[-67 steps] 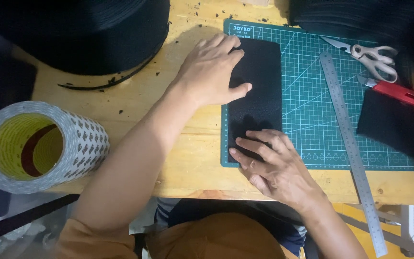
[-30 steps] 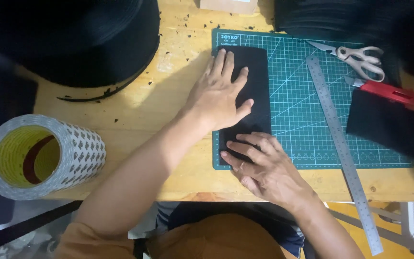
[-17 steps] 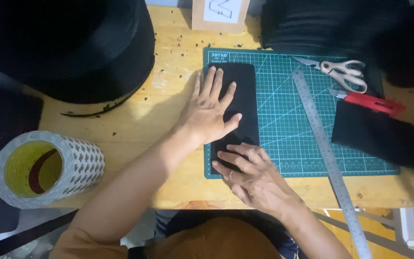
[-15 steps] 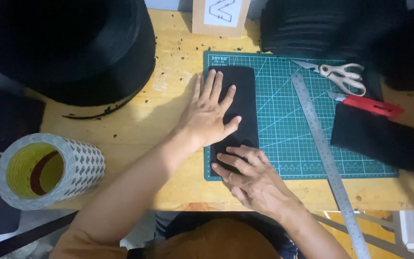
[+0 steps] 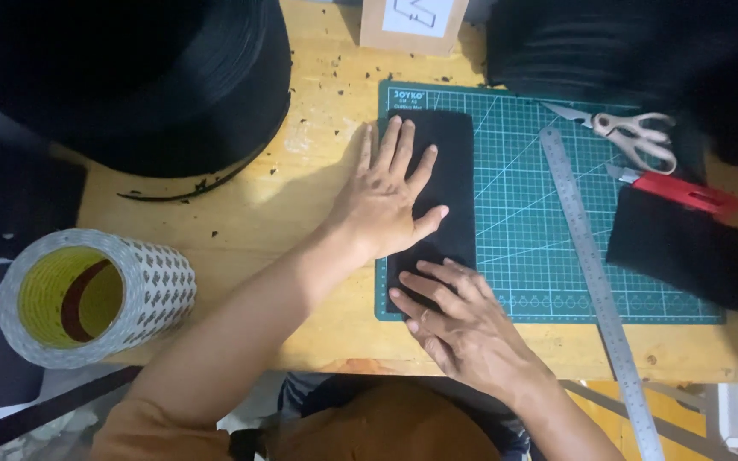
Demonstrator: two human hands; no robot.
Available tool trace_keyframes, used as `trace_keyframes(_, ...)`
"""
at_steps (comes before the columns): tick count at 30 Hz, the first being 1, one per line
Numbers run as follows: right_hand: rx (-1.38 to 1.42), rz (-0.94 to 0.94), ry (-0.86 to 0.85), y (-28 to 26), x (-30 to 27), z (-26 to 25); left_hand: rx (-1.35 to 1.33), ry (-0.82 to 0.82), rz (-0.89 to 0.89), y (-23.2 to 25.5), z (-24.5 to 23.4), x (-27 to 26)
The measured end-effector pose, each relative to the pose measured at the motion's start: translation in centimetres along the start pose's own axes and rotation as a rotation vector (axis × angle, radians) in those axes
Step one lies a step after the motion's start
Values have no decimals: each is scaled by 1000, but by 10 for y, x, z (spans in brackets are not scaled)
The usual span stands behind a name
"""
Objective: Measuring and cutting a strip of black fabric using a metal ruler and a utility knife on a cutting mat.
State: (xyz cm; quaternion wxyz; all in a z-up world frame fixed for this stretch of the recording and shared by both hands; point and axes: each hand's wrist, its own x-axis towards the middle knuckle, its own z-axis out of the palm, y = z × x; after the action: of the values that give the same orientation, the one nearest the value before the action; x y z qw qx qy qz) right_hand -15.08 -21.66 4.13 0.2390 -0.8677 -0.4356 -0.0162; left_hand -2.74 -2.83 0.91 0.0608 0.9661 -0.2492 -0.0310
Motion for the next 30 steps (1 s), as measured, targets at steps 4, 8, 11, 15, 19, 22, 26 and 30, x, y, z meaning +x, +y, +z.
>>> trace_keyframes(4, 26, 16, 4, -1, 1, 2, -19, -23, -9, 0, -2, 0)
trace_keyframes(8, 13, 15, -6, -1, 2, 4, -20, -55, -11, -2, -6, -2)
trace_keyframes(11, -2, 5, 2, -1, 3, 5, -10, -36, -17, -2, -3, -3)
trace_keyframes(15, -51, -15, 27, 3, 1, 10, -17, -9, -13, -3, 2, 0)
trace_keyframes(19, -58, -13, 39, 2, 3, 8, -36, -40, -19, -2, -3, 1)
trace_keyframes(22, -18, 6, 31, 0, 1, 8, -30, -46, -26, -2, 0, 0)
trace_keyframes(26, -34, 10, 35, -1, 1, 8, -28, -9, -23, -2, 2, 0)
trace_keyframes(30, -25, 9, 48, -2, 2, 6, -33, -15, -14, -2, 0, 0)
